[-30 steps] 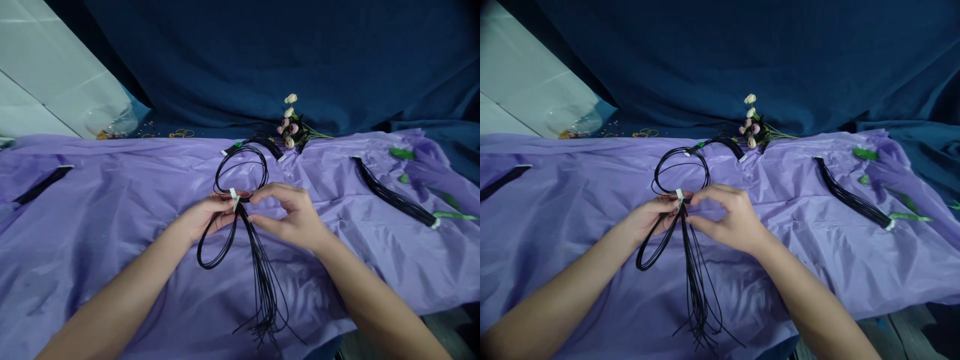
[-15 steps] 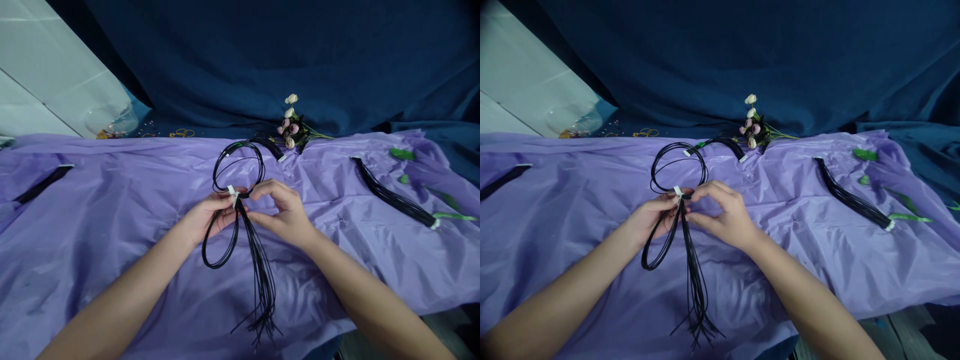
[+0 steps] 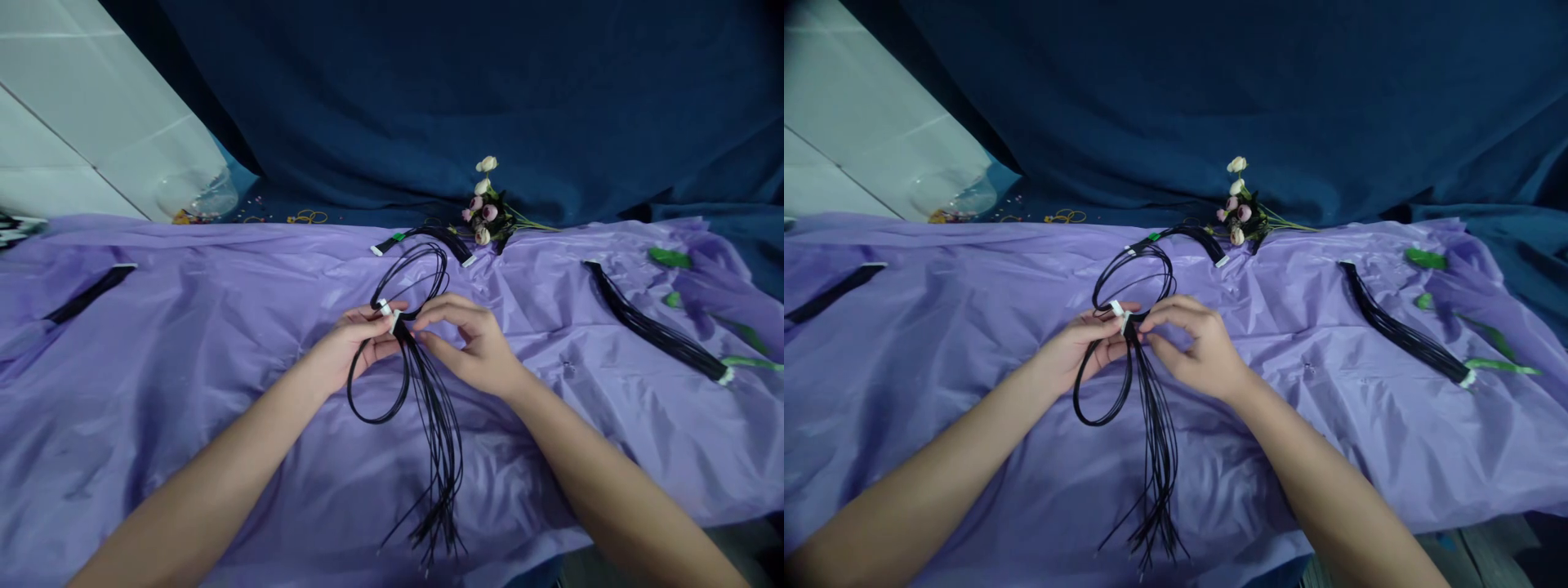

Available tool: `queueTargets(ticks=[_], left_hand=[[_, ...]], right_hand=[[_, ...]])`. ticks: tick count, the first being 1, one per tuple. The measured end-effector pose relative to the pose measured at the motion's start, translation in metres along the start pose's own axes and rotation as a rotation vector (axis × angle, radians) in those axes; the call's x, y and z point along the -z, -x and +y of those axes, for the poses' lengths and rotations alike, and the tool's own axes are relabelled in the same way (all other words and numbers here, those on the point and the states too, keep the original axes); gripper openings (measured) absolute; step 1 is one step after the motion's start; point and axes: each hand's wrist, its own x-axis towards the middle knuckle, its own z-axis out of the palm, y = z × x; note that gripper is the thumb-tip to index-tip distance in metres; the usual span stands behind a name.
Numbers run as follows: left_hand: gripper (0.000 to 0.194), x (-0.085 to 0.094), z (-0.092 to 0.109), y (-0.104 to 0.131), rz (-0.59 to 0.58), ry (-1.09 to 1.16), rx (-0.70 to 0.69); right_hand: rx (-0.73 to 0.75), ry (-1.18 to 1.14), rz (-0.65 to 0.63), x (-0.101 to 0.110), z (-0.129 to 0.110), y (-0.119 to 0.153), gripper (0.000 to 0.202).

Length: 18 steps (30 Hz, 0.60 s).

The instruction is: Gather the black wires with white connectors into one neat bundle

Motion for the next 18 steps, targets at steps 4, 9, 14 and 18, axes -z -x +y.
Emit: queueTargets(ticks=[4,9,14,18], left_hand=[[0.025,-0.001,-0.003,0.001,0.031,-0.033,-0.052],[0.028,-0.002,-0.008,0.002,0.053,-0.085,-0.086],[0.030,-0.004,-0.012,0.003,0.075,-0.143,-0.109],[0.029,-0.006,-0.014,0.003,0.125,-0.135,-0.074]], right_hand=[[-0.078,0.014,-0.020,-0.001,0.001,-0.001,0.008],[-0.208,0.027,-0.032,-0.007,0.008,-0.002,0.009],[-0.259,0.020,-0.077,-0.009,0.011,-0.001,0.012],[-0.356,0.052,-0.079,-0.010,0.004,0.001,0.016]])
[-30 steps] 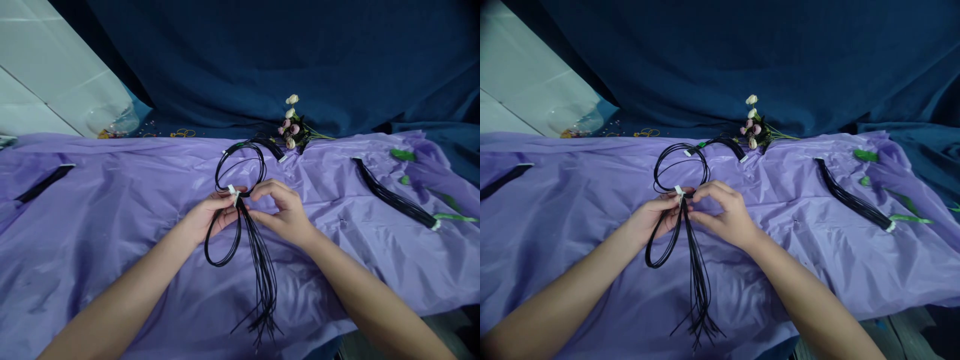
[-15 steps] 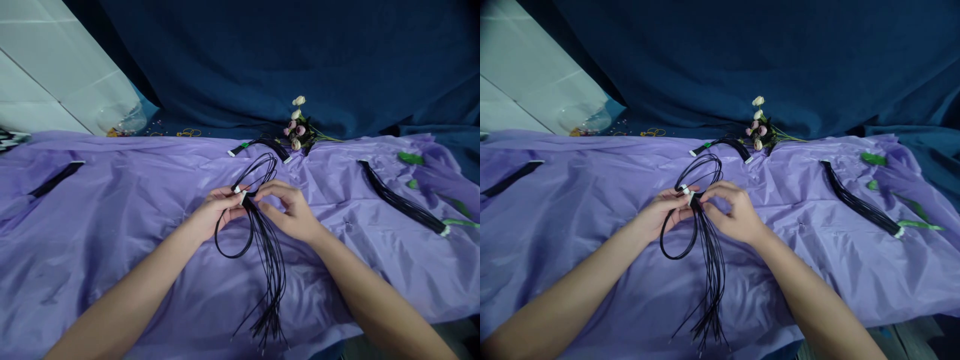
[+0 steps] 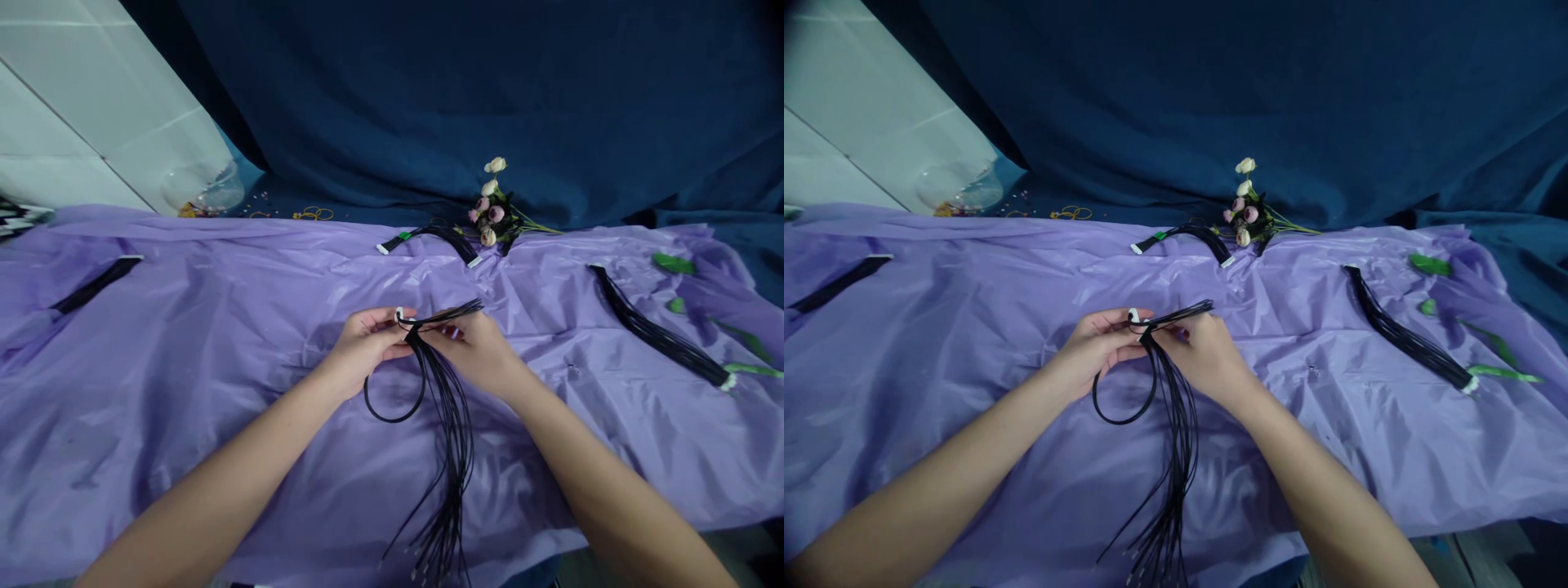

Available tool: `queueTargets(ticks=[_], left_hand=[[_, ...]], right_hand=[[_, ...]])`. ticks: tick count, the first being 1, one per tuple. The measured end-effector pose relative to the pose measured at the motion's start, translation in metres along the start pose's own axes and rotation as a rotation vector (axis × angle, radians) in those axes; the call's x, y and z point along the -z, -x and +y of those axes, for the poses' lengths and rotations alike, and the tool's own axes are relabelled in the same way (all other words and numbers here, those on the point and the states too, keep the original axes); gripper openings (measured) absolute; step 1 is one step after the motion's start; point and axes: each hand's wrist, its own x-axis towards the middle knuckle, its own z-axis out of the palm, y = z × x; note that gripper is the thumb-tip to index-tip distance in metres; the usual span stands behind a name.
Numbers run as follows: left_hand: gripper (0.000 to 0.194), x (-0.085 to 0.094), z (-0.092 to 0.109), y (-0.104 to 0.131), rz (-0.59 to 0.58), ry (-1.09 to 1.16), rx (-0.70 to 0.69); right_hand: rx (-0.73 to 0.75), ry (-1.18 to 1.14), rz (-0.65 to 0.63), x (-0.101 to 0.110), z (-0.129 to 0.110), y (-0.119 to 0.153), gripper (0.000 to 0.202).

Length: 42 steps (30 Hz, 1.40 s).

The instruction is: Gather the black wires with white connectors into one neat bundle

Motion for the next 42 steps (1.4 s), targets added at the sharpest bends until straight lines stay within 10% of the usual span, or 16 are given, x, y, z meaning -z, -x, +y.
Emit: queueTargets(ticks=[42], left_hand=[[0.022,0.002,0.002,-0.003,-0.034,-0.141,0.118]], right_hand=[[-0.339,-0.223,-0.227,-0.006,-0.007,0.004,0.022]])
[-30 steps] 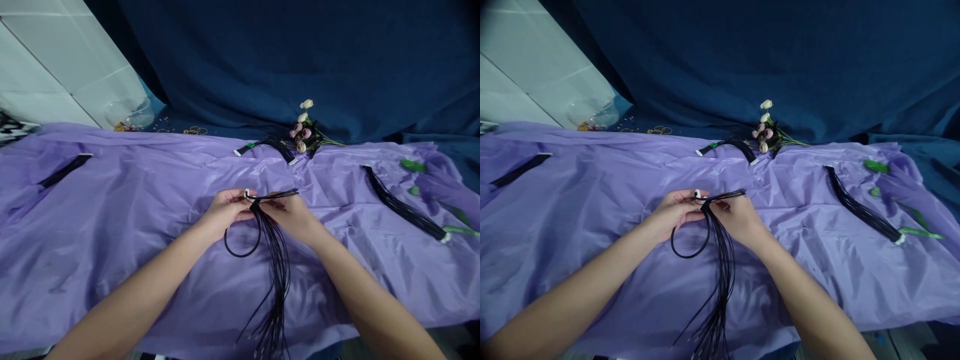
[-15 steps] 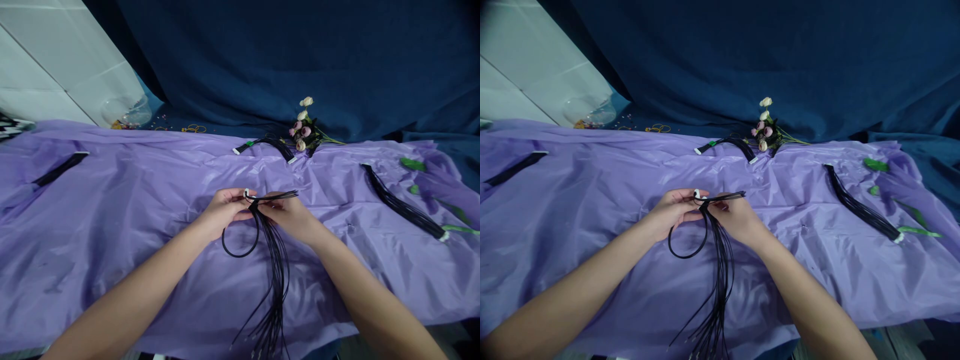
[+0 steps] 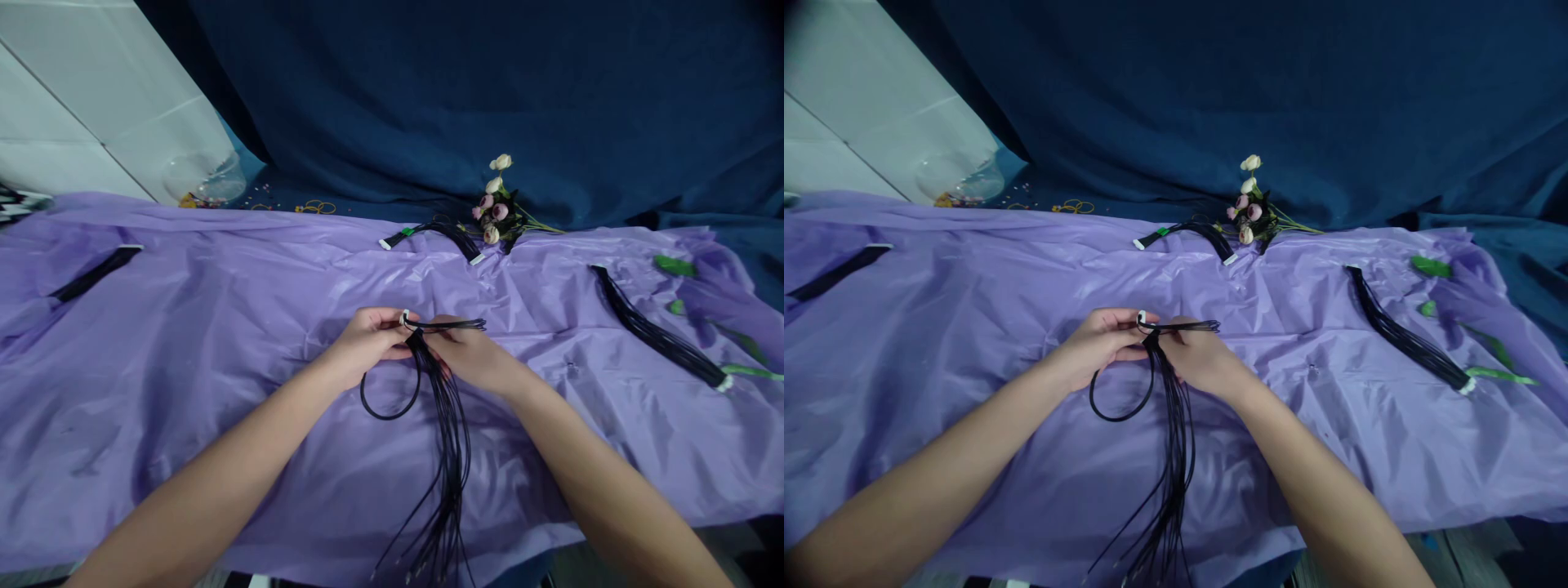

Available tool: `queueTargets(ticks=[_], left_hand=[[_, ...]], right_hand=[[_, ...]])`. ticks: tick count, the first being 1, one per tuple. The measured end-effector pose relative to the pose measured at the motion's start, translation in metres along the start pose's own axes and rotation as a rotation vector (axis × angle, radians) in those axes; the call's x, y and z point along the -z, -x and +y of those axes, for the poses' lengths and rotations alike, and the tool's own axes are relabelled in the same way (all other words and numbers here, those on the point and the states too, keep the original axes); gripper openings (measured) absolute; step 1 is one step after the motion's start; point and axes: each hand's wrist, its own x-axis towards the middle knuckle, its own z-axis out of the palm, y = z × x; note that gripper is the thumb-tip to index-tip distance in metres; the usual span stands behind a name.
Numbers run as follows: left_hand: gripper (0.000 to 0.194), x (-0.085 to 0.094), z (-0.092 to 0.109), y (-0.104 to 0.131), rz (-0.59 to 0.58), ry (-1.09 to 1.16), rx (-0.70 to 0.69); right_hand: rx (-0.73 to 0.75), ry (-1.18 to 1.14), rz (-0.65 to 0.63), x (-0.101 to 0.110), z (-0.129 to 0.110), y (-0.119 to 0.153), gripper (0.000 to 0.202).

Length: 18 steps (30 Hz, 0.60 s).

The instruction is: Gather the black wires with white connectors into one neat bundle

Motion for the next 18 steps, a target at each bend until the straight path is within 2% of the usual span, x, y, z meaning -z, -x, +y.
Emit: queueTargets(ticks=[5,7,9,13,18], left_hand=[[0.016,0.000,0.005,0.000,-0.048,0.044,0.071],[0.015,-0.001,0.007,0.000,-0.023,0.066,0.108],[0.015,0.000,0.009,0.000,0.027,0.077,0.137],[0.015,0.003,0.008,-0.003,0.038,0.079,0.141],[0.021,0.007,0.004,-0.005,0.027,0.070,0.129]], right_hand=[[-0.207,-0.511,-0.134,0.018,-0.008,0.001,0.019],[-0.193,-0.633,-0.174,0.032,-0.012,0.004,0.019],[-0.109,-0.671,-0.157,0.044,-0.015,0.008,0.017],[0.056,-0.631,0.009,0.056,-0.012,0.011,0.013],[0.349,-0.606,0.465,0.058,-0.009,0.007,0.018]])
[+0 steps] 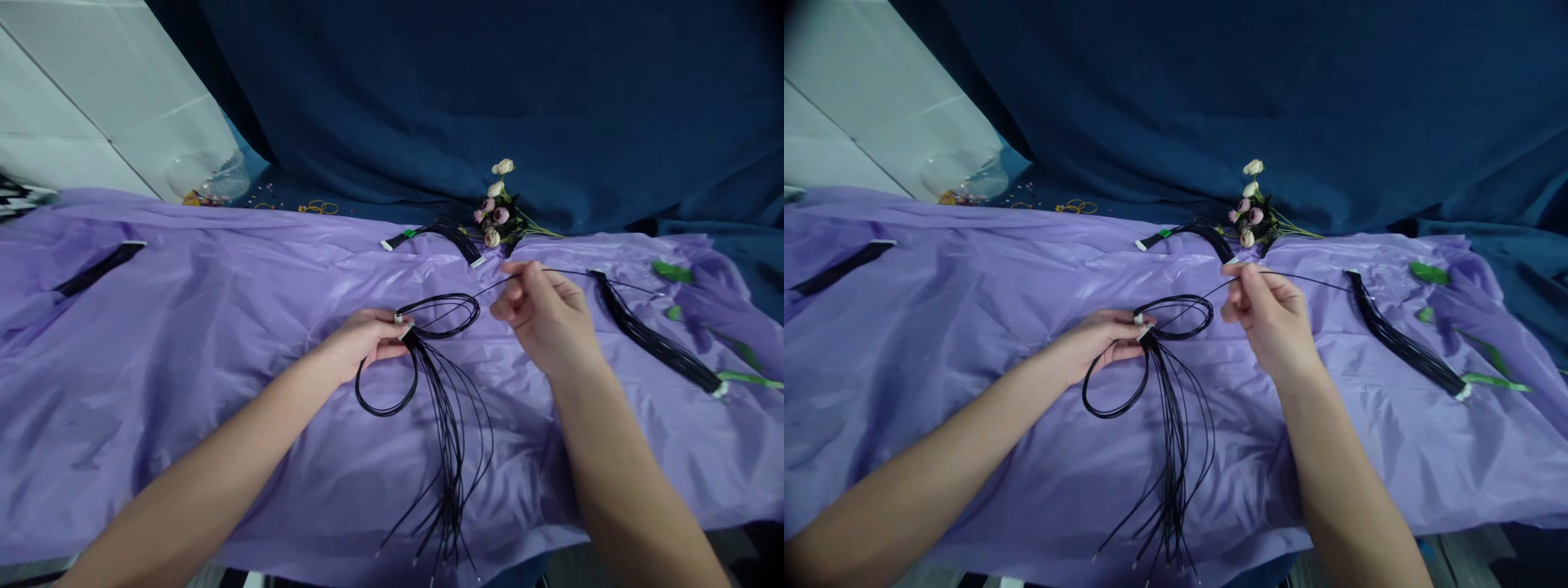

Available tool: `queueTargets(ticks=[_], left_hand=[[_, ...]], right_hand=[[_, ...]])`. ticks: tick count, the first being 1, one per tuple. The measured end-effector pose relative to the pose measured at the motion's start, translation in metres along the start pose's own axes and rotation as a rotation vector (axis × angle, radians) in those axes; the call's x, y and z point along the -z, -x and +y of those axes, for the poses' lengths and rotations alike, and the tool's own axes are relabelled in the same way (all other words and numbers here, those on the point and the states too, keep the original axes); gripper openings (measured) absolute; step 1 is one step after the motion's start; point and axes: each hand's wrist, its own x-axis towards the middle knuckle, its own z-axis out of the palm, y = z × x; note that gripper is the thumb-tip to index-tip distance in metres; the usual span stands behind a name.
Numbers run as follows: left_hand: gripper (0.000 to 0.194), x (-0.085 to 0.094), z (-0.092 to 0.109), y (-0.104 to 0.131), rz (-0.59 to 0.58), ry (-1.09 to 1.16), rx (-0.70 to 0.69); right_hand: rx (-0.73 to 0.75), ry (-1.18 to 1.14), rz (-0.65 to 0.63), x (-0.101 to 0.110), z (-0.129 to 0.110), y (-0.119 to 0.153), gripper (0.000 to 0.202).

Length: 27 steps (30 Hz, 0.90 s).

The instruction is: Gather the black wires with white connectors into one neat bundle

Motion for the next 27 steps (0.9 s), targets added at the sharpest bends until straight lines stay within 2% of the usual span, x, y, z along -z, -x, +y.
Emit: queueTargets(ticks=[2,4,7,9,11,14,16,19,22,27], left_hand=[[0.022,0.000,-0.001,-0.001,0.006,0.000,-0.001],[0.022,0.000,-0.002,-0.001,0.013,0.001,-0.006],[0.021,0.000,-0.003,-0.001,0.014,0.002,-0.024],[0.022,-0.001,-0.003,0.000,-0.004,-0.006,-0.035],[0.023,-0.003,-0.003,0.001,-0.016,-0.028,-0.044],[0.021,-0.007,-0.003,0.003,-0.008,-0.075,-0.063],[0.017,-0.008,-0.003,0.004,-0.016,-0.099,-0.081],[0.013,-0.010,-0.005,0.005,-0.034,-0.129,-0.110],[0.014,-0.011,-0.007,0.004,0.006,-0.154,-0.129],[0.015,-0.013,-0.008,0.002,0.061,-0.133,-0.119]], right_hand=[[0.170,-0.038,0.102,0.000,-0.003,-0.002,0.021],[0.263,-0.018,0.112,0.001,-0.008,-0.001,0.026],[0.243,0.094,-0.014,0.000,-0.013,0.006,0.035],[0.216,0.078,-0.120,-0.003,-0.012,0.015,0.037],[0.196,0.049,-0.222,-0.009,-0.009,0.023,0.030],[0.119,0.198,-0.357,-0.020,-0.001,0.030,0.015],[0.077,0.311,-0.456,-0.027,0.006,0.030,0.014],[0.114,0.398,-0.565,-0.032,0.016,0.025,0.016],[0.196,0.530,-0.548,-0.033,0.025,0.018,0.022],[0.320,0.762,-0.451,-0.032,0.035,0.005,0.018]])
